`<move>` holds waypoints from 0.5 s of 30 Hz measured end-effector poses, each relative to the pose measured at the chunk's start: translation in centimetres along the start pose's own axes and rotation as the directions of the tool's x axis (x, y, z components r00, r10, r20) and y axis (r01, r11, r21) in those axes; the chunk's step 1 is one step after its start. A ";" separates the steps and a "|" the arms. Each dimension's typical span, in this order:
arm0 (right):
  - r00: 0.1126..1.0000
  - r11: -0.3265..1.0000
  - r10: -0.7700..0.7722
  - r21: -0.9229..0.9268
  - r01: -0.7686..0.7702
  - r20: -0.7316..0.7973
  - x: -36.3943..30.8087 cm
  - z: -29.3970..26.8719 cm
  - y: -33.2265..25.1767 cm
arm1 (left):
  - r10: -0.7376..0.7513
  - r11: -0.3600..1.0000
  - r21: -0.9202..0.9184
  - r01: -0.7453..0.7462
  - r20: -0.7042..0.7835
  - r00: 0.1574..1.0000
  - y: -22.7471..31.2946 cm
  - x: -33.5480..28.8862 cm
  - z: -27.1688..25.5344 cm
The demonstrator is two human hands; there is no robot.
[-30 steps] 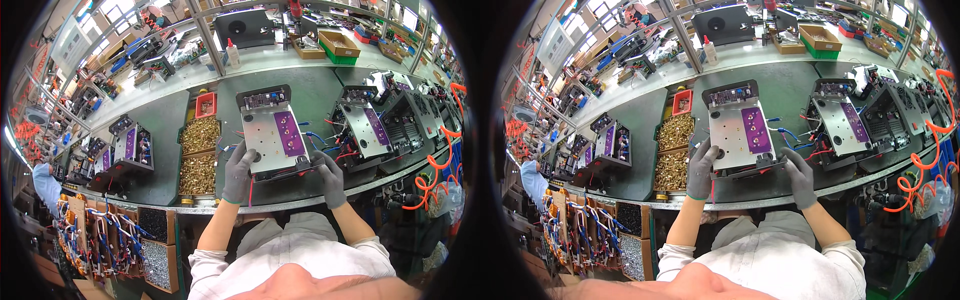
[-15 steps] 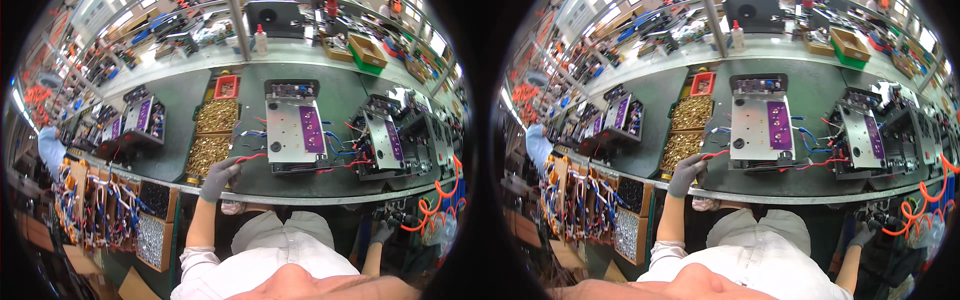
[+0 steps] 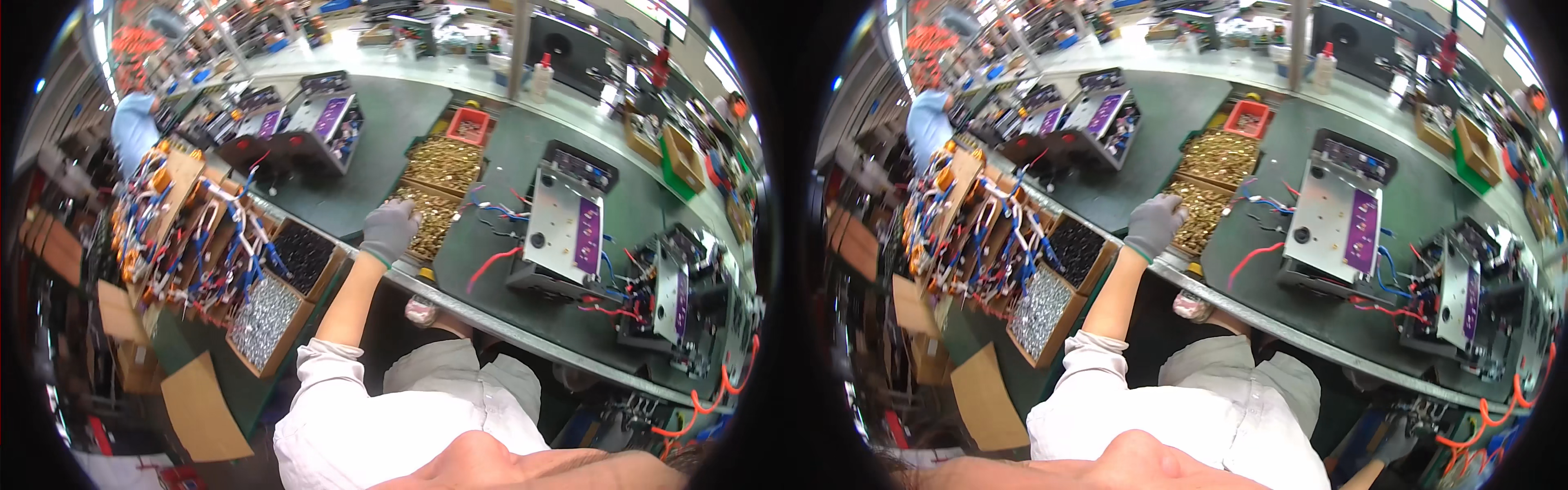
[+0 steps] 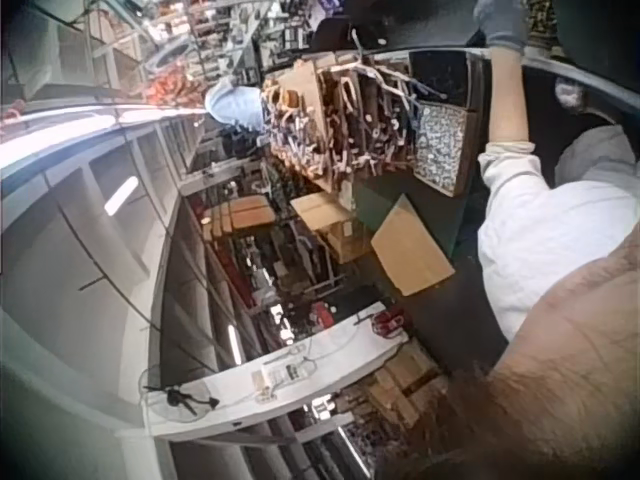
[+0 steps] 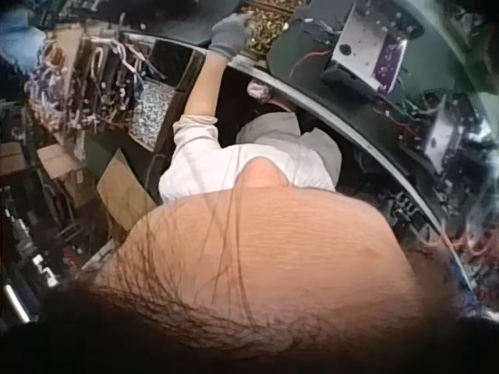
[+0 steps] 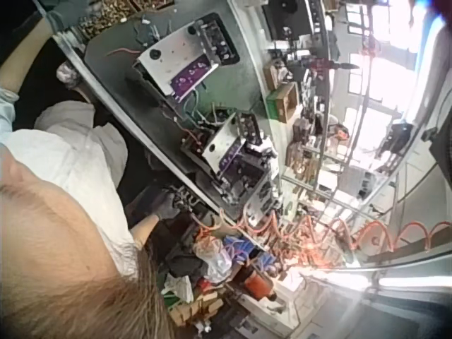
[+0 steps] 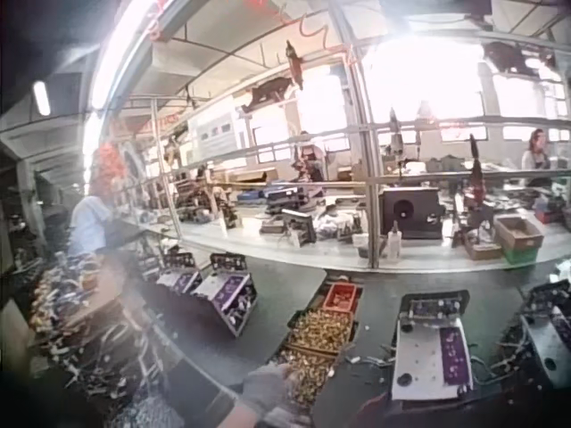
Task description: The person assembles electronic devices on a factory workbench. They use a pneumatic screwdriver to fasten screws into metal chassis, handle circuit boards, and connect wires. The person moves between different units, securing components and organizing parts.
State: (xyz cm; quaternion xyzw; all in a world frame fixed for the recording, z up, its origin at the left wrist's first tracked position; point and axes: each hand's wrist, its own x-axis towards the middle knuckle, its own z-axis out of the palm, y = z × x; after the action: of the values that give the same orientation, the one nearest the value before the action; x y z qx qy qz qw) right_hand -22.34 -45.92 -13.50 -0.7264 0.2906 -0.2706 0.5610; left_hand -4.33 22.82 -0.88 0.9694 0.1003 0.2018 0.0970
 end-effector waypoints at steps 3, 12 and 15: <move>0.985 0.988 -0.153 -0.015 0.152 -0.075 -1.9 2.7 -6.5 | -0.170 0.978 0.116 0.175 -0.053 0.984 -2.1 -3.5 -5.1; 0.874 0.874 -0.465 0.229 0.428 0.141 -2.4 11.9 -16.3 | -0.542 0.725 0.584 0.366 0.156 0.826 -9.7 -9.3 -8.3; 0.788 0.829 -0.551 0.293 0.477 0.275 -3.0 15.3 -18.2 | -0.469 0.782 0.527 0.332 0.147 0.871 -11.5 -9.3 -7.6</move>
State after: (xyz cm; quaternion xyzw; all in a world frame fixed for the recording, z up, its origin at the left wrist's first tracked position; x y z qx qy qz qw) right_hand -11.21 -30.00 0.54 -0.7511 -0.0529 -0.3099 0.5805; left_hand -17.56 32.84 -0.11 0.9358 0.3391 0.0104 -0.0957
